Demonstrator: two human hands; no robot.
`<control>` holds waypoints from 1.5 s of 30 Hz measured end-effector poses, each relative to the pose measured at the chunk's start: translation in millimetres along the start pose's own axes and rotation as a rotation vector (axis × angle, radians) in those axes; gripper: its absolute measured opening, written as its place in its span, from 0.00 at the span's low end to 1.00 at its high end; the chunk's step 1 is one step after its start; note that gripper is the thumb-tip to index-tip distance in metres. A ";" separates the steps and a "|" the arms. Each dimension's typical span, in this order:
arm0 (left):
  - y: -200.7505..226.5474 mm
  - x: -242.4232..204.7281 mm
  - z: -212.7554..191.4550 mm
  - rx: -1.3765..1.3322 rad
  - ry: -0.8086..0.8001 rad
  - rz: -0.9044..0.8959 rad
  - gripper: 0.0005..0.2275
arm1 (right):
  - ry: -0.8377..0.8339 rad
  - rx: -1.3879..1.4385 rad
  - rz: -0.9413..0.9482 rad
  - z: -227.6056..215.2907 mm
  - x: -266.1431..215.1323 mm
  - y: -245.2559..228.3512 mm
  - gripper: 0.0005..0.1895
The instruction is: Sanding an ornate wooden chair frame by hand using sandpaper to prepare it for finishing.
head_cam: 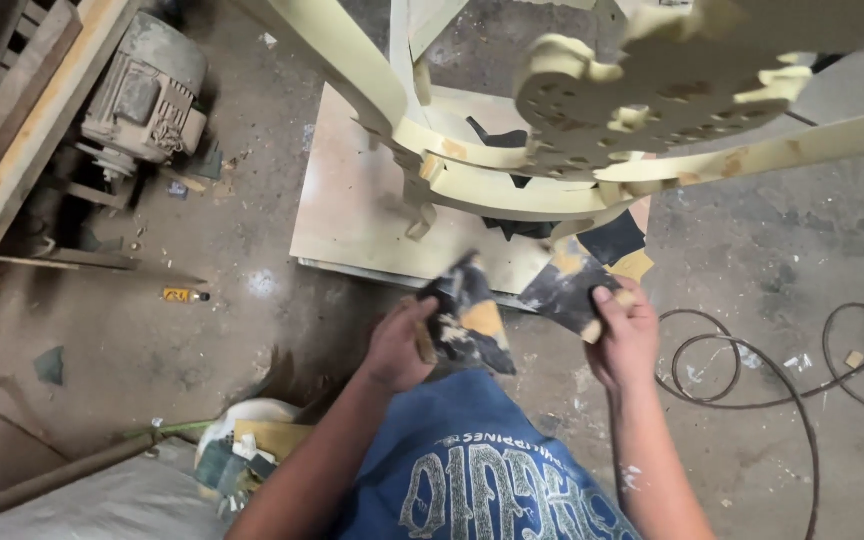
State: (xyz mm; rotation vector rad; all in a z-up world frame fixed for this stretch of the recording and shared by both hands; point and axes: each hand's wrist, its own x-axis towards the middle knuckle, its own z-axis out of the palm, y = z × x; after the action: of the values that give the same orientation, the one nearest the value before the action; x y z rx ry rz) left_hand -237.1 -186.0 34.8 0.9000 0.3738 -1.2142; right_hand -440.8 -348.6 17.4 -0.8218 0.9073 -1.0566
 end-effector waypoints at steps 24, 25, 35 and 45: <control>93.0 -42.0 79.0 0.023 0.171 0.050 0.32 | -0.949 -1.166 -0.063 114.7 -38.1 -44.7 0.51; 92.7 -39.3 78.4 0.022 0.173 0.051 0.32 | -0.952 -1.166 -0.062 115.1 -38.3 -44.6 0.51; 90.1 -21.9 77.2 0.078 0.248 0.017 0.30 | -1.087 -0.511 0.165 87.6 -22.7 4.6 0.55; 81.4 43.3 10.6 0.072 0.286 0.140 0.13 | -1.026 0.325 0.426 76.3 12.1 34.6 0.51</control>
State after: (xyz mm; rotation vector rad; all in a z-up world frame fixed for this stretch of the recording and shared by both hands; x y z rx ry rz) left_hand -149.8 -216.2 43.7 1.1479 0.4894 -0.9773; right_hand -356.6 -340.8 14.5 -0.7159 0.0127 -0.2887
